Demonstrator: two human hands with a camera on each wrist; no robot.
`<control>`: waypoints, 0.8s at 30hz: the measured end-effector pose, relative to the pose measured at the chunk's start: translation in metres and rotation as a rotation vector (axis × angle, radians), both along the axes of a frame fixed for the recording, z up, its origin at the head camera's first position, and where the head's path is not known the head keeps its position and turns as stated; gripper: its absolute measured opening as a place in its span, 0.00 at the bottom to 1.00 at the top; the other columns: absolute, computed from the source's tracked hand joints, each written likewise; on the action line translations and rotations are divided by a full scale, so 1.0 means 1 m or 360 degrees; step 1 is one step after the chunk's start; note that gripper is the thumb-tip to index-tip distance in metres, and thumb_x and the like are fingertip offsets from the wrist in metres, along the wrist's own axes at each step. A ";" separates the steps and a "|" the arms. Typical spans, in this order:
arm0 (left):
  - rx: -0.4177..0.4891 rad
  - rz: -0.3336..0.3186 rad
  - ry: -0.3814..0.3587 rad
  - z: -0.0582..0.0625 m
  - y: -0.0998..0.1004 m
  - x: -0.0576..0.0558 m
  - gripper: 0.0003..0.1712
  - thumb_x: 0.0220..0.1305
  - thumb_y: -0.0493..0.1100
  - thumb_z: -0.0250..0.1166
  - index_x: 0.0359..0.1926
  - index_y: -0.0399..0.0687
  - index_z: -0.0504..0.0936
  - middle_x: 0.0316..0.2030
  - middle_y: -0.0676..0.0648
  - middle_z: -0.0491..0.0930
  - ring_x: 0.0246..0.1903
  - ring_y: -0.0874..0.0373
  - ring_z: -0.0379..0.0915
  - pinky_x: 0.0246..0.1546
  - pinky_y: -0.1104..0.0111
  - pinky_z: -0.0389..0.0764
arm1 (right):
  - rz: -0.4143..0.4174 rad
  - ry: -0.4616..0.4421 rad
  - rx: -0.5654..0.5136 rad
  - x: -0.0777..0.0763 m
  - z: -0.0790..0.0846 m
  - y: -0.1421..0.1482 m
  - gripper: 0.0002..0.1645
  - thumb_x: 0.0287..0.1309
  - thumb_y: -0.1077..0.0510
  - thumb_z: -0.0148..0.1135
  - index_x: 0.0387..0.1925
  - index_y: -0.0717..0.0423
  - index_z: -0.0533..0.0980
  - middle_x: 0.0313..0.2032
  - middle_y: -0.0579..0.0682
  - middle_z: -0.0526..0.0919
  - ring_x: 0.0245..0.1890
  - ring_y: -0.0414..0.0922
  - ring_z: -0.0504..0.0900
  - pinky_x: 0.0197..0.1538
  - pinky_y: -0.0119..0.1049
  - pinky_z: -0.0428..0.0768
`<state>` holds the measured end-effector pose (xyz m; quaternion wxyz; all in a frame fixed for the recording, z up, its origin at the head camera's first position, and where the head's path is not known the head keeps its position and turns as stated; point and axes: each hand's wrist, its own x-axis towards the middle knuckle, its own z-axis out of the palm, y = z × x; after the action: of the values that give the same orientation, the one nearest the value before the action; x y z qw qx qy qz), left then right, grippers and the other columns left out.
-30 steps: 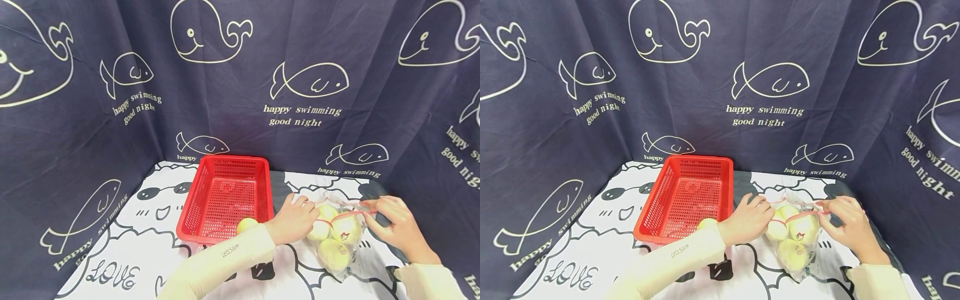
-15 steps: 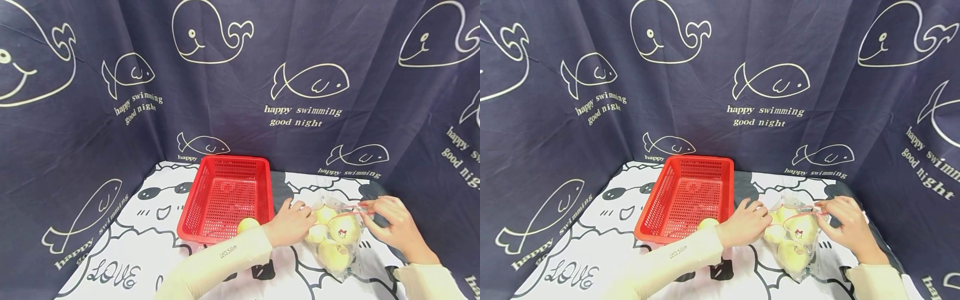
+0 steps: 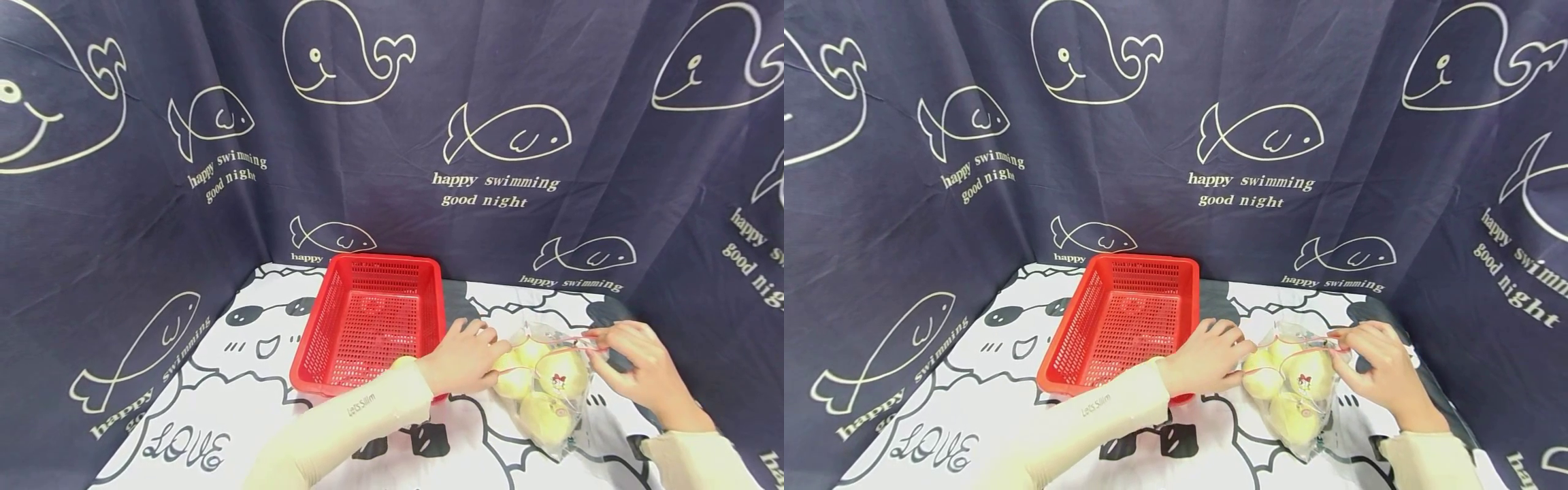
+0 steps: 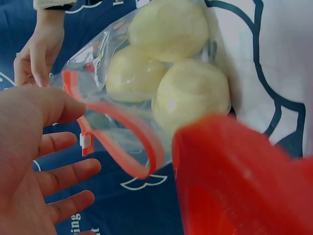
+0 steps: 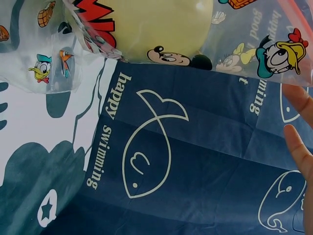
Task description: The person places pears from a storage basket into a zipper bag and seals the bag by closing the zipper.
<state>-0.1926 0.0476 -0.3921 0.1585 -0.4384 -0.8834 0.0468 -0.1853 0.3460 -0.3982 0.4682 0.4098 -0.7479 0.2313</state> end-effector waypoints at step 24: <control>0.0062 0.0113 -0.0181 0.028 -0.051 -0.025 0.38 0.63 0.57 0.64 0.71 0.55 0.64 0.57 0.51 0.74 0.57 0.55 0.66 0.53 0.61 0.68 | 0.0011 0.0002 -0.0003 0.001 0.001 -0.002 0.28 0.66 0.44 0.57 0.18 0.59 0.75 0.25 0.55 0.83 0.33 0.45 0.74 0.59 0.29 0.66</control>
<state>-0.2174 -0.0029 -0.3644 0.1149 -0.4054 -0.9068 0.0102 -0.1848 0.3440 -0.3972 0.4684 0.4121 -0.7459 0.2332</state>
